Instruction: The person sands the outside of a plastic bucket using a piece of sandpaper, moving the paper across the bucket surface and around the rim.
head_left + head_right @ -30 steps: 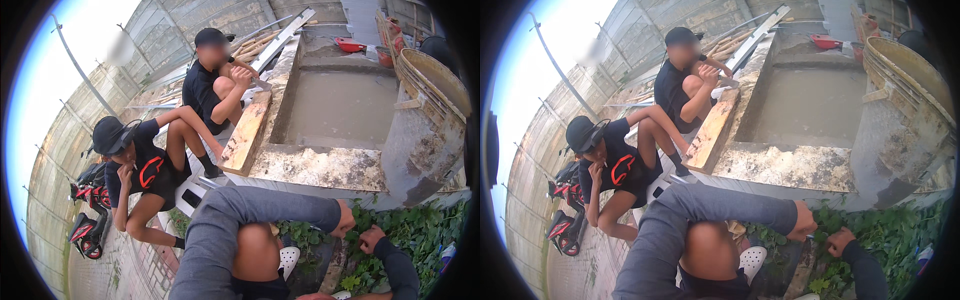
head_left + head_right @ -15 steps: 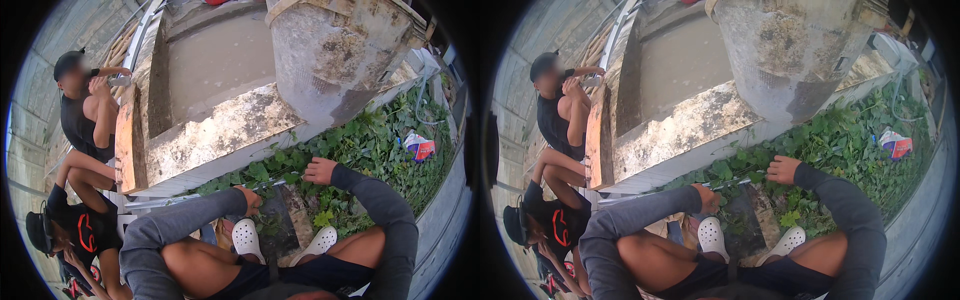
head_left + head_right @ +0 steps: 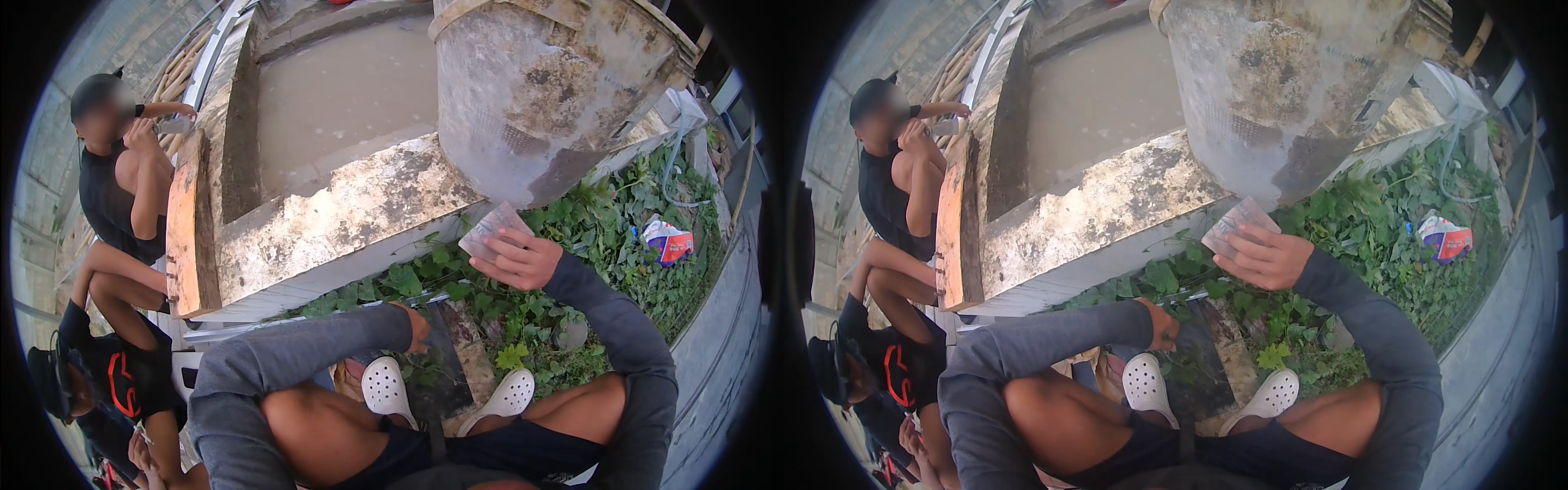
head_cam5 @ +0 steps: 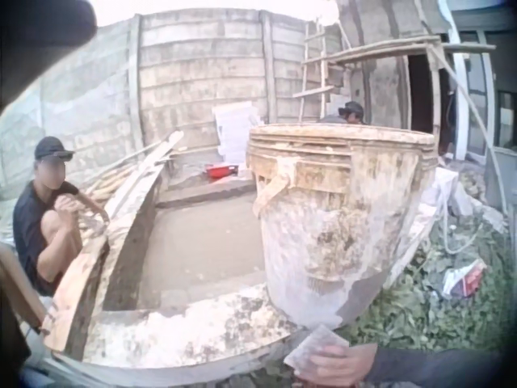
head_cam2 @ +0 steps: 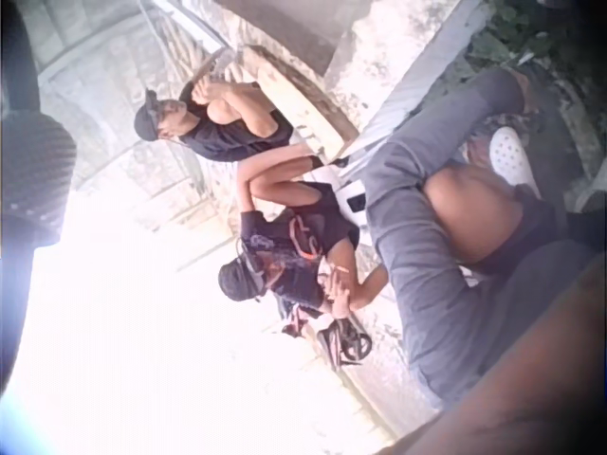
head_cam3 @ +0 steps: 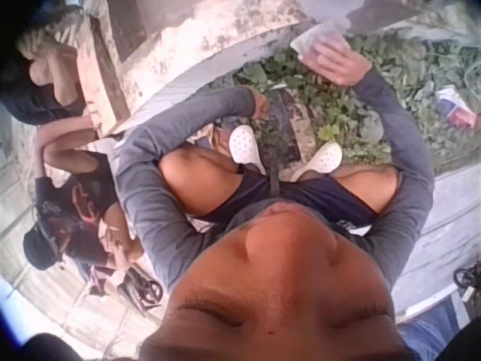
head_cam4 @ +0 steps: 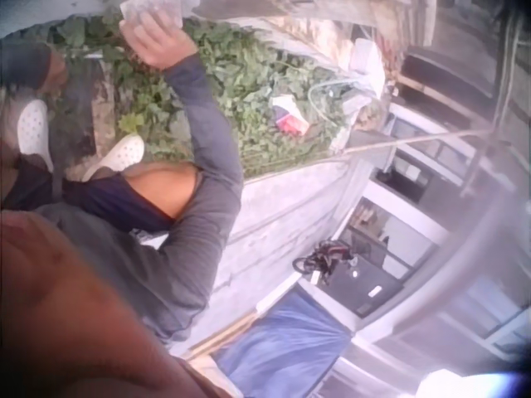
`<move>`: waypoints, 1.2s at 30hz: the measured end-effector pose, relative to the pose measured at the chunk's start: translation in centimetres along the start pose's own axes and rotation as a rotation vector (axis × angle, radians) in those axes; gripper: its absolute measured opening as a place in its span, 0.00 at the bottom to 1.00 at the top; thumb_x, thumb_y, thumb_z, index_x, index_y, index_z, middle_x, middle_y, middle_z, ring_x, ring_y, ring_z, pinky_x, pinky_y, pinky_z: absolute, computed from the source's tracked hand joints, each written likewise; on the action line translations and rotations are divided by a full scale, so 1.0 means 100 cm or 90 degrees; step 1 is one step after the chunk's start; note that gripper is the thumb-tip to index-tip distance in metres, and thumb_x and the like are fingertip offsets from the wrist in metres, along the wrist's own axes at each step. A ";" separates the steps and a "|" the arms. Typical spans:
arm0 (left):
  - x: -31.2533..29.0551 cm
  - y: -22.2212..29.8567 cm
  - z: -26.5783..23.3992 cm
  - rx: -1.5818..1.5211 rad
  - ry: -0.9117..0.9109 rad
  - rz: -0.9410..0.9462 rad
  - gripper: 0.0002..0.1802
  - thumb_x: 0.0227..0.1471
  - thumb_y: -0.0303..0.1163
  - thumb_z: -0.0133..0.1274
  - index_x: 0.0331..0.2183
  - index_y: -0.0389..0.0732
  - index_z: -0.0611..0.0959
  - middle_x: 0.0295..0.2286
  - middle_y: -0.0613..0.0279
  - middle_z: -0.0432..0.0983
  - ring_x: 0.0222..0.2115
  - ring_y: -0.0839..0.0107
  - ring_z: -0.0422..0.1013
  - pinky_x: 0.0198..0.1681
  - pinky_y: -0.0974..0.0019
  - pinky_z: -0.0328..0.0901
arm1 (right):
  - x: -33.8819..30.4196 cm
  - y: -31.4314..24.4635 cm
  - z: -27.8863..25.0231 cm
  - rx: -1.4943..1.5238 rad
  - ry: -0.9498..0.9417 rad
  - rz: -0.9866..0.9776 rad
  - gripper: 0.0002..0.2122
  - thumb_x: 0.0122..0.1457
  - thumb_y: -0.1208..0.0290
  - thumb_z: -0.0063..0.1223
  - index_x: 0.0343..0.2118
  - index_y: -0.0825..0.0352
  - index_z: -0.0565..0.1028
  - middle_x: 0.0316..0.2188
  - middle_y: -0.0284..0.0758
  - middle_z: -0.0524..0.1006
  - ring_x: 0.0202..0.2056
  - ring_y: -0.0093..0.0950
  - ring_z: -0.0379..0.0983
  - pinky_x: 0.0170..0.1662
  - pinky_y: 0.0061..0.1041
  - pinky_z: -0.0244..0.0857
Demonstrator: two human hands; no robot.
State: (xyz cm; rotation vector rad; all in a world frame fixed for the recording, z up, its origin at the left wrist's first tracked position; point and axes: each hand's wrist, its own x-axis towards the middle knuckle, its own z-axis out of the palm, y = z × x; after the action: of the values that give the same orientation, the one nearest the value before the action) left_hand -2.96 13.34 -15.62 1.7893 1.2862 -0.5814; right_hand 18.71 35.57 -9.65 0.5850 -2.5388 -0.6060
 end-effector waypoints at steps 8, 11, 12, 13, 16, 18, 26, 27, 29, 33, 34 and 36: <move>0.018 0.000 0.011 -0.003 0.001 0.021 0.25 0.60 0.54 0.54 0.42 0.43 0.89 0.38 0.46 0.85 0.41 0.46 0.81 0.47 0.46 0.73 | -0.004 0.021 -0.003 -0.069 -0.082 0.135 0.23 0.57 0.75 0.54 0.58 0.63 0.80 0.50 0.35 0.77 0.63 0.37 0.72 0.68 0.39 0.66; 0.033 0.005 0.000 0.000 0.030 0.058 0.25 0.59 0.52 0.55 0.41 0.39 0.89 0.39 0.44 0.85 0.42 0.45 0.80 0.48 0.45 0.72 | -0.036 0.027 0.007 -0.105 -0.071 0.197 0.20 0.61 0.76 0.53 0.57 0.63 0.80 0.59 0.36 0.77 0.65 0.33 0.71 0.68 0.39 0.64; 0.035 0.006 -0.008 0.006 0.030 0.067 0.26 0.58 0.52 0.56 0.41 0.38 0.89 0.39 0.43 0.84 0.43 0.44 0.80 0.48 0.44 0.72 | -0.042 0.024 0.009 -0.111 -0.071 0.196 0.19 0.62 0.76 0.53 0.57 0.63 0.80 0.62 0.35 0.76 0.65 0.32 0.70 0.68 0.39 0.63; 0.040 0.003 -0.009 0.000 0.003 0.061 0.27 0.58 0.52 0.56 0.41 0.37 0.89 0.40 0.42 0.84 0.43 0.44 0.80 0.49 0.44 0.72 | -0.044 0.022 0.012 -0.119 -0.074 0.197 0.19 0.63 0.75 0.53 0.57 0.63 0.80 0.64 0.34 0.74 0.65 0.30 0.70 0.68 0.39 0.63; 0.055 -0.008 0.015 -0.012 0.006 0.036 0.23 0.57 0.53 0.58 0.36 0.43 0.91 0.36 0.51 0.86 0.40 0.51 0.79 0.46 0.47 0.70 | -0.037 0.017 0.026 -0.086 -0.106 0.140 0.19 0.63 0.75 0.53 0.57 0.62 0.80 0.65 0.32 0.74 0.65 0.30 0.70 0.68 0.40 0.62; 0.052 -0.013 0.020 -0.018 0.018 0.032 0.23 0.57 0.53 0.59 0.36 0.42 0.91 0.37 0.51 0.86 0.40 0.51 0.79 0.46 0.47 0.70 | -0.026 0.025 0.016 -0.112 -0.059 0.152 0.19 0.63 0.75 0.53 0.58 0.62 0.79 0.64 0.32 0.75 0.66 0.30 0.69 0.68 0.41 0.61; 0.039 0.009 -0.013 -0.010 0.018 0.031 0.24 0.56 0.51 0.59 0.40 0.38 0.90 0.40 0.41 0.84 0.44 0.44 0.80 0.49 0.43 0.72 | -0.042 0.022 0.013 -0.017 -0.066 0.147 0.21 0.60 0.75 0.55 0.58 0.65 0.79 0.61 0.36 0.78 0.64 0.31 0.71 0.68 0.40 0.63; 0.038 0.009 -0.009 -0.013 0.087 0.066 0.26 0.58 0.53 0.57 0.41 0.38 0.89 0.40 0.43 0.84 0.44 0.45 0.80 0.47 0.43 0.73 | -0.029 0.030 -0.008 -0.021 -0.068 0.143 0.22 0.60 0.75 0.56 0.58 0.66 0.79 0.61 0.37 0.78 0.64 0.31 0.72 0.68 0.39 0.64; 0.036 0.005 0.001 0.060 0.012 0.033 0.29 0.60 0.56 0.53 0.47 0.41 0.86 0.39 0.45 0.85 0.43 0.48 0.81 0.48 0.44 0.74 | -0.001 0.039 -0.016 -0.011 -0.006 0.168 0.23 0.58 0.76 0.56 0.59 0.66 0.78 0.61 0.37 0.78 0.64 0.32 0.73 0.67 0.38 0.65; 0.028 0.001 0.004 0.010 0.001 0.017 0.28 0.59 0.58 0.54 0.46 0.45 0.87 0.38 0.49 0.85 0.42 0.48 0.81 0.48 0.46 0.73 | -0.016 0.037 0.000 -0.006 -0.025 0.203 0.25 0.57 0.75 0.56 0.61 0.65 0.76 0.63 0.36 0.76 0.66 0.31 0.69 0.69 0.38 0.63; 0.031 0.006 -0.002 0.012 -0.003 0.027 0.28 0.59 0.58 0.54 0.46 0.45 0.87 0.38 0.49 0.85 0.42 0.48 0.81 0.48 0.46 0.73 | -0.030 0.030 0.013 0.029 -0.062 0.191 0.26 0.58 0.75 0.56 0.62 0.65 0.75 0.63 0.36 0.75 0.66 0.31 0.69 0.70 0.37 0.62; 0.033 0.013 -0.009 0.012 0.003 0.029 0.28 0.59 0.59 0.54 0.46 0.46 0.87 0.37 0.50 0.85 0.42 0.49 0.81 0.47 0.47 0.73 | -0.059 0.004 0.040 0.106 -0.124 0.115 0.26 0.58 0.75 0.55 0.62 0.64 0.75 0.62 0.35 0.76 0.66 0.31 0.70 0.72 0.38 0.61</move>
State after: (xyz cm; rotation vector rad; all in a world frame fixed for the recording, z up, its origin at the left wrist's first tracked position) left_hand -0.64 15.74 -17.14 1.8319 1.2437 -0.5668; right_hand 21.29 40.05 -14.61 0.3606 -2.8066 -0.4070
